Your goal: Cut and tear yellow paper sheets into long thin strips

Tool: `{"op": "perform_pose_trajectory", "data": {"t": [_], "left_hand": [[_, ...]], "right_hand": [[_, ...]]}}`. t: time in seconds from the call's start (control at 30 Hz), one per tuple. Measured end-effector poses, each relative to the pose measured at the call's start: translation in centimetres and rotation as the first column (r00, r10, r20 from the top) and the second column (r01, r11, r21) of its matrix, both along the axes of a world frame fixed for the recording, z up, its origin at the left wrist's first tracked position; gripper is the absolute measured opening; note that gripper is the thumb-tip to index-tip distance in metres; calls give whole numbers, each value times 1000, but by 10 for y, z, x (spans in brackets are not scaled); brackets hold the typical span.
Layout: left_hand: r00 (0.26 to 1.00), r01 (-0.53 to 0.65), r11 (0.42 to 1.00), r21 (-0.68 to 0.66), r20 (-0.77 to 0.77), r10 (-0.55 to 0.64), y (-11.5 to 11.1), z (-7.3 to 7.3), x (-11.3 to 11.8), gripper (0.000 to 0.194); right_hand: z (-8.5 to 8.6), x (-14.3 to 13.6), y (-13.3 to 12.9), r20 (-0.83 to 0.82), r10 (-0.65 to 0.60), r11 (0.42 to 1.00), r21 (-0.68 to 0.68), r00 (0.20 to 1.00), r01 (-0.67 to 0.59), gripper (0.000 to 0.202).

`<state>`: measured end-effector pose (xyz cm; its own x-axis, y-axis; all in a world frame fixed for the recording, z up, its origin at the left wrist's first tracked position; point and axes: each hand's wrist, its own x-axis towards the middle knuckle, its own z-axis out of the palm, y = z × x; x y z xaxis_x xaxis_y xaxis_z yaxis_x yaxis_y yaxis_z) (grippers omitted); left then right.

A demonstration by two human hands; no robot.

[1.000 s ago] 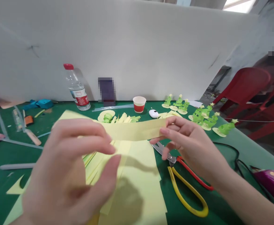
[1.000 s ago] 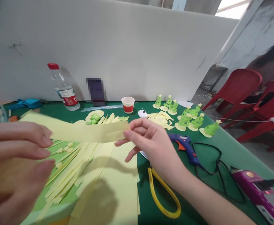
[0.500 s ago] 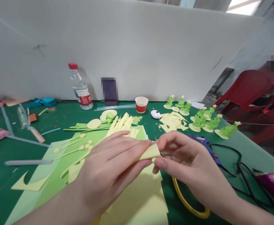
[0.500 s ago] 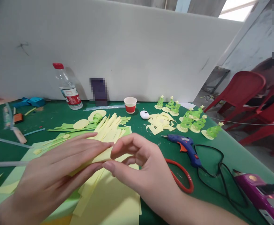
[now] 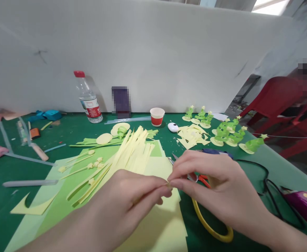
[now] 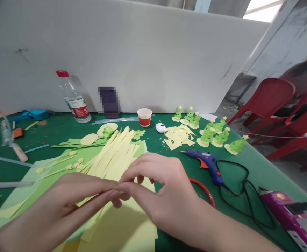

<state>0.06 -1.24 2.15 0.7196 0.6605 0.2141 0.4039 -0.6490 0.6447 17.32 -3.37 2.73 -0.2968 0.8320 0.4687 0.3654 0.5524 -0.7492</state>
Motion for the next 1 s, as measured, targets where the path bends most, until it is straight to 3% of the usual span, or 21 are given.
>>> {"op": "perform_pose_trajectory", "data": {"t": [0.07,0.2,0.33,0.47,0.53,0.67,0.83,0.9,1.0], "left_hand": [[999,-37,972,-232,3,39,4,2,-1,30],[994,-88,829,-553,4,109,17,3,-4,28],[991,-103,722,-684,-8,133,29,1,-7,27],[990,-138,699,-701,-112,83,31,1,-6,30],[986,-147,710,-689,-160,49,28,1,-4,32],[978,-146,753,-641,-206,15,20,-4,-2,35],[974,-113,827,-551,-227,-18,8,-14,-1,40],[973,-92,812,-577,-225,-50,7,-11,0,40],[978,-76,734,-675,-194,-78,12,2,-4,37]], "right_hand": [[4,6,5,-4,-47,991,-125,999,47,14],[9,35,21,-28,-174,953,-257,984,161,12],[12,64,36,66,-307,919,-240,949,314,18],[7,57,34,242,-334,939,4,911,343,21],[1,41,27,292,-259,966,84,921,245,24],[-13,11,14,431,43,995,-103,901,2,14],[-18,1,11,454,168,979,-181,875,-94,21],[-14,5,13,456,233,964,-224,859,-143,21],[-2,24,19,440,311,938,-285,843,-197,22]]}}
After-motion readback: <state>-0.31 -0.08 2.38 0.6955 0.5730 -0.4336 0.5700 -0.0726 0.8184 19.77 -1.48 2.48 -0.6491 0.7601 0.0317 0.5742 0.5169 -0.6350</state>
